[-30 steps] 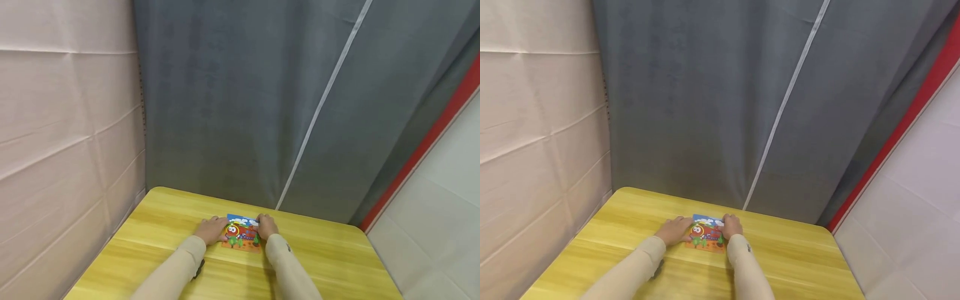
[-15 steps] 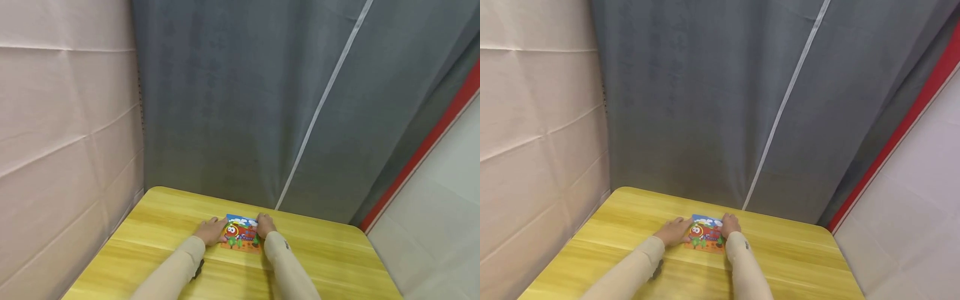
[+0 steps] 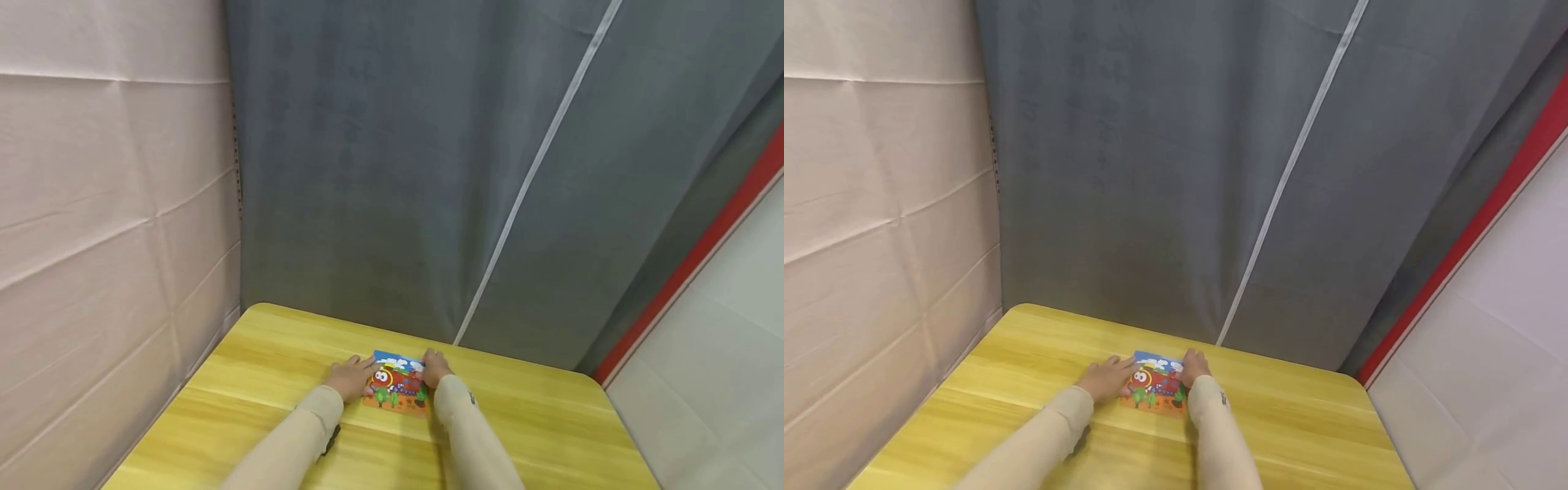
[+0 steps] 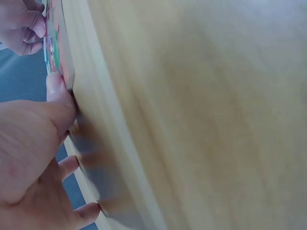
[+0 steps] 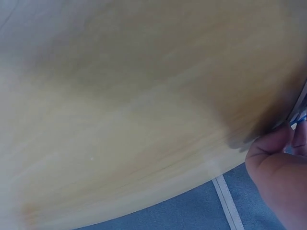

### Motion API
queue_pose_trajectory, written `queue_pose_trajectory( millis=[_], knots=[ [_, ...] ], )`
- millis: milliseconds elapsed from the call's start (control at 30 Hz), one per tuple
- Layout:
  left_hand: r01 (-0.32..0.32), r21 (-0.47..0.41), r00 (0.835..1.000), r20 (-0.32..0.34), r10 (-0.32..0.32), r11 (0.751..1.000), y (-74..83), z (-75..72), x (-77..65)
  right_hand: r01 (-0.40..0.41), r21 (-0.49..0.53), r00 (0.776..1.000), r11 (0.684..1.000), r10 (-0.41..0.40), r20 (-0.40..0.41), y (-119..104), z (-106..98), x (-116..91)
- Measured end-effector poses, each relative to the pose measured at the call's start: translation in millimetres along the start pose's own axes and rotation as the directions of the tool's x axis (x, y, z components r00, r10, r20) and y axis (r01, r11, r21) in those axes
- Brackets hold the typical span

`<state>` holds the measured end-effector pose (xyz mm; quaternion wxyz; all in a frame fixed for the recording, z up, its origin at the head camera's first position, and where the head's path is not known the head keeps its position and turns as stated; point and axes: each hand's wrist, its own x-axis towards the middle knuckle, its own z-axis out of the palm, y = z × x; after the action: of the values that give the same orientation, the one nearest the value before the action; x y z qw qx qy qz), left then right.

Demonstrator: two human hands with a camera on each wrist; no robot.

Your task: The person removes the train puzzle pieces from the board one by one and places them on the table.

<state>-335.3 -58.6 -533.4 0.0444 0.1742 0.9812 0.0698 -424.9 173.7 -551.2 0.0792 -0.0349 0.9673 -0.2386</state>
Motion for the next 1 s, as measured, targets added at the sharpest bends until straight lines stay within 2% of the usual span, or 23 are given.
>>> queue_pose_trajectory(
  millis=[100,267,567,700,900,1000],
  knots=[
    [-0.003,0.011,1.0,0.003,0.003,1.0,2.5,-0.9,-0.2,0.009,-0.008,1.0,1.0,-0.009,-0.002,0.1,-1.0,-0.1],
    [0.007,-0.023,1.0,0.021,-0.006,1.0,6.1,-1.4,0.5,0.027,-0.032,1.0,0.999,-0.027,-0.007,1.2,-1.7,-0.5],
    [0.015,-0.031,0.999,0.035,-0.014,0.999,3.5,1.0,2.8,0.062,0.003,0.997,0.998,-0.061,-0.042,-1.2,-4.4,-5.2],
    [0.022,-0.03,0.999,0.031,-0.021,0.999,3.2,3.0,3.5,0.064,0.037,0.997,0.997,-0.062,-0.054,-2.4,-7.4,-9.3],
    [0.028,-0.044,0.999,0.034,-0.026,0.999,4.8,1.7,3.3,0.041,0.128,0.993,0.991,-0.027,-0.111,-1.5,-8.3,-11.9],
    [0.031,-0.046,0.999,0.045,-0.028,0.998,5.8,1.4,2.7,0.008,0.172,0.994,0.985,0.011,-0.111,-0.6,-7.2,-12.0]
  ],
)
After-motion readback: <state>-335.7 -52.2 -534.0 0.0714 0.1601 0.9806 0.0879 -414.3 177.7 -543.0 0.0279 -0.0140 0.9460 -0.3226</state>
